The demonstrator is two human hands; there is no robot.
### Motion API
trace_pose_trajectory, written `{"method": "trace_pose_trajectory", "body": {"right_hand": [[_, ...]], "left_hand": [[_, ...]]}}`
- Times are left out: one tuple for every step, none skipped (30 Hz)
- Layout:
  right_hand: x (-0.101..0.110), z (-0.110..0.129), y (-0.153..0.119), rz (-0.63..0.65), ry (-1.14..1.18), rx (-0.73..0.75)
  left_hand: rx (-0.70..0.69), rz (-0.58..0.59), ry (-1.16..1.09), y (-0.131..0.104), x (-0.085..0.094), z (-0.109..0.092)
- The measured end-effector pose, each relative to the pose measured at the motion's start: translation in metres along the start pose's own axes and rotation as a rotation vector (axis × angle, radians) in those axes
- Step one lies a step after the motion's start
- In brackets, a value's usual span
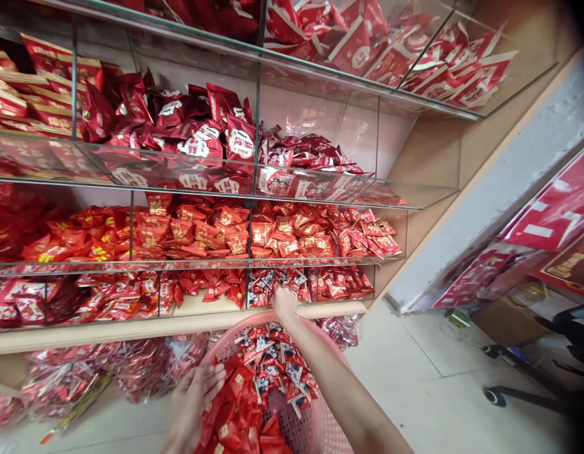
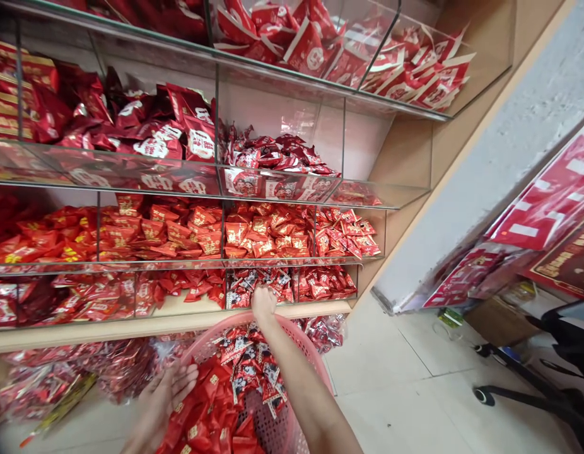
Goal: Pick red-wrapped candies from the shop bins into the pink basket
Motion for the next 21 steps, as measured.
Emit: {"method": "trace_pose_trajectory", "body": {"right_hand": [[-0.001,-0.004,-0.001,-0.008,0.011,-0.005],[-0.001,-0.008,-0.002,-0.012,0.017,-0.01],[0.0,-0.013,-0.004,-0.018,0.034,-0.012],[0.001,-0.02,-0.006,-0.033,0.068,-0.016],[0.002,-0.027,-0.008,-0.061,0.124,-0.019],[0.005,-0.034,-0.01,-0.104,0.202,-0.017],[0.007,-0.042,-0.013,-0.159,0.295,-0.009],[0.01,-0.05,-0.017,-0.22,0.399,0.006],[0.012,-0.056,-0.022,-0.276,0.503,0.026],[0.014,-0.062,-0.029,-0.31,0.602,0.05],[0.016,-0.067,-0.038,-0.319,0.706,0.071],[0.016,-0.07,-0.048,-0.303,0.815,0.081],[0.015,-0.072,-0.06,-0.26,0.927,0.081],[0.014,-0.073,-0.073,-0.195,1.039,0.067],[0.011,-0.072,-0.086,-0.116,1.143,0.044],[0.008,-0.071,-0.1,-0.034,1.237,0.014],[0.005,-0.069,-0.113,0.038,1.317,-0.019],[0.002,-0.067,-0.125,0.098,1.385,-0.045],[-0.001,-0.064,-0.135,0.143,1.443,-0.068],[-0.004,-0.062,-0.144,0.172,1.488,-0.088],[-0.005,-0.06,-0.15,0.19,1.522,-0.103]], "left_hand": [[-0.002,0.0,0.003,0.0,0.0,0.0],[-0.002,0.003,0.006,0.0,-0.001,0.0],[-0.001,0.007,0.007,0.0,-0.001,0.0],[0.003,0.013,0.006,0.0,-0.002,0.001],[0.01,0.018,0.005,-0.001,-0.003,0.001],[0.019,0.019,0.003,-0.002,-0.004,0.002],[0.03,0.022,0.002,-0.003,-0.005,0.004],[0.042,0.028,0.001,-0.004,-0.007,0.005],[0.055,0.04,0.002,-0.005,-0.008,0.007],[0.066,0.058,0.003,-0.007,-0.01,0.009],[0.076,0.078,0.008,-0.008,-0.013,0.011],[0.085,0.098,0.019,-0.01,-0.016,0.013],[0.093,0.118,0.035,-0.011,-0.02,0.014],[0.099,0.137,0.056,-0.013,-0.024,0.016],[0.102,0.16,0.079,-0.015,-0.028,0.017],[0.106,0.196,0.101,-0.018,-0.033,0.019],[0.11,0.245,0.116,-0.02,-0.038,0.02],[0.114,0.302,0.124,-0.024,-0.043,0.021],[0.12,0.35,0.125,-0.027,-0.047,0.022],[0.126,0.382,0.119,-0.03,-0.051,0.023],[0.13,0.397,0.109,-0.033,-0.055,0.024]]}}
Point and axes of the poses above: each hand's wrist, its own y-axis towards the middle knuckle, its own x-axis out of the back of the hand, z = x × y, the point moved 1 cm from there along y, towards the middle knuckle, and after that the axes turned 14 degrees about -y, right-handed, at the moved point
